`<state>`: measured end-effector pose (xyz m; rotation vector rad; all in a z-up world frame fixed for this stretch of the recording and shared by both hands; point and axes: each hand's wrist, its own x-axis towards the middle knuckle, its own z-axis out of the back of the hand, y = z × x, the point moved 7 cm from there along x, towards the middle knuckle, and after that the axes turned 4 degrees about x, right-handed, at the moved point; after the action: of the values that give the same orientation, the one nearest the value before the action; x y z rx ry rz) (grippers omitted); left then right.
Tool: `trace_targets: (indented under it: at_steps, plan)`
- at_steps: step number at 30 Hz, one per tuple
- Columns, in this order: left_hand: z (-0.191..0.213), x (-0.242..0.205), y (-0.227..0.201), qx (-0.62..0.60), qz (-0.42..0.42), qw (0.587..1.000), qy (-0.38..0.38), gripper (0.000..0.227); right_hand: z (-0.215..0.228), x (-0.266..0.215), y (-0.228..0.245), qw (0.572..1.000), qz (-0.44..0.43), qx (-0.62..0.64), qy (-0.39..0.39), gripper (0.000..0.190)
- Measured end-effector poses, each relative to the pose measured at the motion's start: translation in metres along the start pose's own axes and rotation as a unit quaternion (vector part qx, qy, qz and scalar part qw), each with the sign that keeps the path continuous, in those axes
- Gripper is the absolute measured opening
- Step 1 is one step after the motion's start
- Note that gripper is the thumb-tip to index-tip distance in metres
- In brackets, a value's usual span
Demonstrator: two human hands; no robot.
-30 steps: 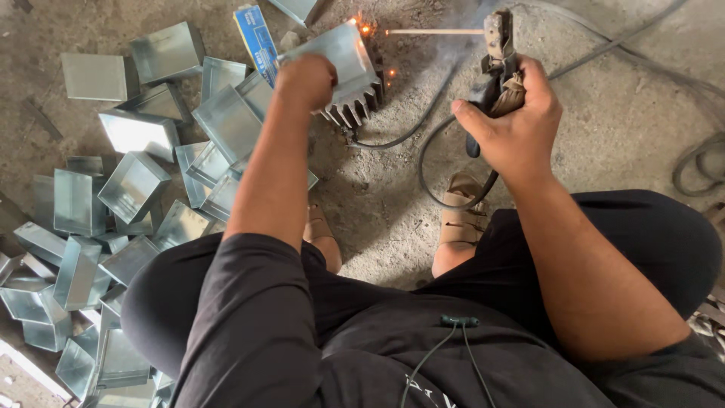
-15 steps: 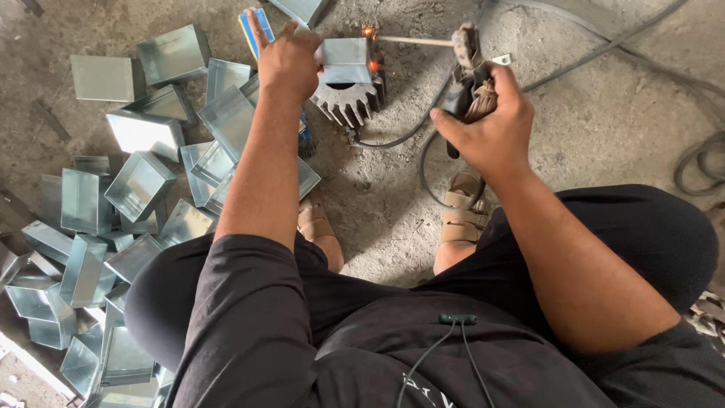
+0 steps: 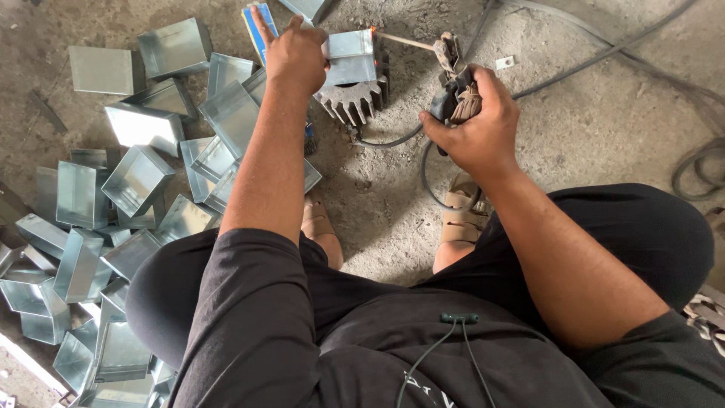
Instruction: The person sits on the floor and welds small square metal boxes using a handheld welding tool. They pick up each box, place it on a metal gear, and apply the welding tool to the seams, generating bright sparks and smoke.
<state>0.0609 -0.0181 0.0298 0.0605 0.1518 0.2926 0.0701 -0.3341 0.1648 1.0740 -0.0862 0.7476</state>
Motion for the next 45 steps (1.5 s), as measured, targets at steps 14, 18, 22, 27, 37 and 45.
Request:
trace_targets:
  at_steps: [14, 18, 22, 27, 37, 45]
  plan:
    - [0.004, 0.003, 0.003, -0.029, -0.034, 0.99, -0.131, 0.016, -0.005, 0.003, -0.003, 1.0, -0.026, -0.003, 0.013, 0.052]
    - [-0.008, 0.006, 0.007, 0.002, -0.023, 0.998, -0.057, 0.018, -0.006, 0.001, -0.006, 0.996, -0.07, 0.046, 0.012, 0.044]
    - [0.001, 0.003, 0.004, -0.029, -0.025, 0.997, -0.067, 0.022, -0.003, 0.005, 0.006, 1.0, -0.007, 0.01, 0.002, 0.05]
    - [-0.003, 0.003, 0.006, -0.021, -0.01, 1.0, -0.016, 0.02, -0.005, 0.004, 0.002, 0.999, -0.035, 0.012, 0.015, 0.048]
    - [-0.004, 0.003, 0.004, -0.034, -0.02, 0.995, -0.086, 0.024, 0.005, 0.002, -0.03, 0.994, -0.044, 0.085, -0.051, 0.047]
    - [-0.002, -0.002, 0.005, -0.025, 0.017, 1.0, -0.002, 0.035, 0.009, 0.003, -0.052, 0.961, -0.183, 0.187, -0.09, 0.044]
